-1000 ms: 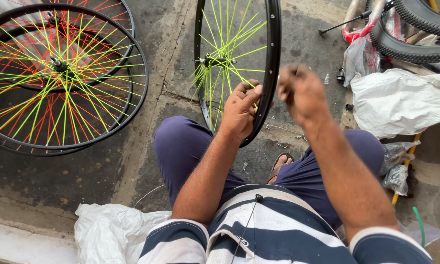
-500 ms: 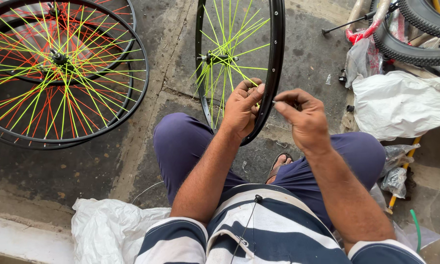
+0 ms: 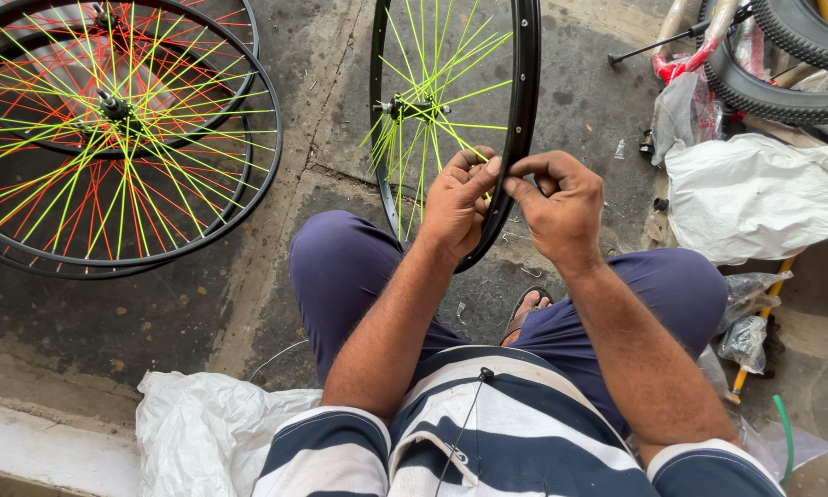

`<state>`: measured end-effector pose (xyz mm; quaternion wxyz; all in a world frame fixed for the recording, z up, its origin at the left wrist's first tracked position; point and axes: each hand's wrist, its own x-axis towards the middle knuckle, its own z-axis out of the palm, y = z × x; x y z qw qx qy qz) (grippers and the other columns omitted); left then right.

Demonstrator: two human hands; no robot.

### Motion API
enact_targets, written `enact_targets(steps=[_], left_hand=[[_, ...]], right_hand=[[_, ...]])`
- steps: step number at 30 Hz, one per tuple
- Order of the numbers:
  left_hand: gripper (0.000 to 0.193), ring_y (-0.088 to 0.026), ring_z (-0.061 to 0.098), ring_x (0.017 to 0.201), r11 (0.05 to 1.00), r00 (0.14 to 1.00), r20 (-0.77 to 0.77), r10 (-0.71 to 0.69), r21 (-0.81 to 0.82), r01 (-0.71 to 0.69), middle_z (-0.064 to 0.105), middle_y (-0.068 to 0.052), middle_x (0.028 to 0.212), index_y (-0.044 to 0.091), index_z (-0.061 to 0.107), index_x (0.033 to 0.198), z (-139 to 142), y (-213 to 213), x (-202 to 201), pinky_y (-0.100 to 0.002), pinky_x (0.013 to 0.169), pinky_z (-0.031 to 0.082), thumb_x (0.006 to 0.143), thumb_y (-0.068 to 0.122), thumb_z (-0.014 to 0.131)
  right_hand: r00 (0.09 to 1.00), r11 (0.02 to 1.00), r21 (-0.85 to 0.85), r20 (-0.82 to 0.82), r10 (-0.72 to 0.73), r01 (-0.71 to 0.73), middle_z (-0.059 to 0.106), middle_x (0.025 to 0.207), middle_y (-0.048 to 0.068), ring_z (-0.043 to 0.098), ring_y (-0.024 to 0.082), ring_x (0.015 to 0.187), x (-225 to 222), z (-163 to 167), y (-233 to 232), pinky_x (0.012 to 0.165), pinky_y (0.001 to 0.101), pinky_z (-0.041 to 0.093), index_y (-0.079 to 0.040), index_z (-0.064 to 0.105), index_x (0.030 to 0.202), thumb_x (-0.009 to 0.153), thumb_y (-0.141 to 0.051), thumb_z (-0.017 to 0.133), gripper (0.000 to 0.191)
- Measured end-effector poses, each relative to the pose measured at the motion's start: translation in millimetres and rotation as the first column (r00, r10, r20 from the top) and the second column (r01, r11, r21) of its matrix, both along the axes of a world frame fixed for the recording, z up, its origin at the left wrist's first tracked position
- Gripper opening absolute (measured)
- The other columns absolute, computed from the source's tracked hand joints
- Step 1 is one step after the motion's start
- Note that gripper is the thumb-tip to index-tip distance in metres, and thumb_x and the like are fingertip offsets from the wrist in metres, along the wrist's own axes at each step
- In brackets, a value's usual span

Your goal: The person sits on the floor of a bicycle workshop lacing a bicycle wheel, threading yellow spokes through the rim and hooking them at the hub, working around the rim section by section while turning the wheel. A second partially laced wheel with red and yellow spokes lies on the floor beside them.

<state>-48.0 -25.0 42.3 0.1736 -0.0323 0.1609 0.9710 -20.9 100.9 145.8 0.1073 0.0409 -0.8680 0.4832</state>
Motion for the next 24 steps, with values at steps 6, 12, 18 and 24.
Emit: enact_targets(steps=[6, 12, 18, 24], left_hand=[[0.04, -0.016, 0.072, 0.095, 0.999, 1.0, -0.024, 0.019, 0.051, -0.017, 0.071, -0.009, 0.106, 0.002, 0.047, 0.13, -2.4, -3.0, 0.9, -0.028, 0.078, 0.061, 0.098, 0.006, 0.07], [0.046, -0.013, 0.073, 0.103, 0.997, 0.996, 0.042, 0.081, -0.013, -0.08, 0.074, -0.01, 0.115, -0.002, 0.046, 0.132, -4.7, 6.6, 5.2, -0.022, 0.089, 0.059, 0.093, 0.005, 0.069], [0.044, -0.014, 0.07, 0.091, 0.996, 0.996, -0.029, 0.086, 0.02, -0.085, 0.07, -0.011, 0.105, -0.003, 0.043, 0.138, -8.5, 8.6, -0.1, -0.027, 0.077, 0.058, 0.104, 0.008, 0.069], [0.041, -0.017, 0.065, 0.092, 0.994, 0.989, -0.108, 0.104, -0.023, -0.107, 0.067, -0.016, 0.109, -0.004, 0.041, 0.139, -18.1, 17.4, -1.1, -0.029, 0.075, 0.055, 0.113, 0.009, 0.07]], right_hand=[[0.991, 0.9, -0.436, 0.116, 0.071, -0.013, 0.054, 0.083, -0.005, 0.045, 0.002, 0.068, -26.6, -5.3, 13.2, 0.055, 0.0179, 0.035, -0.006, 0.057, 0.107, 0.089, -0.012, 0.083, 0.032], [0.996, 0.875, -0.483, 0.063, 0.06, -0.022, 0.059, 0.087, -0.004, 0.049, 0.003, 0.072, -80.1, -9.3, 7.1, 0.061, 0.022, 0.039, -0.006, 0.062, 0.105, 0.101, -0.033, 0.079, 0.032], [0.993, 0.956, -0.293, -0.122, -0.008, -0.029, 0.051, 0.077, -0.007, 0.043, 0.005, 0.072, -93.1, -15.8, -12.1, 0.061, 0.0262, 0.034, -0.007, 0.058, 0.086, 0.102, -0.033, 0.081, 0.038], [0.995, 0.928, -0.368, -0.095, 0.026, -0.059, 0.048, 0.078, -0.009, 0.04, 0.004, 0.072, -92.3, -12.0, -14.8, 0.061, 0.0255, 0.031, -0.008, 0.056, 0.085, 0.101, -0.031, 0.082, 0.038]])
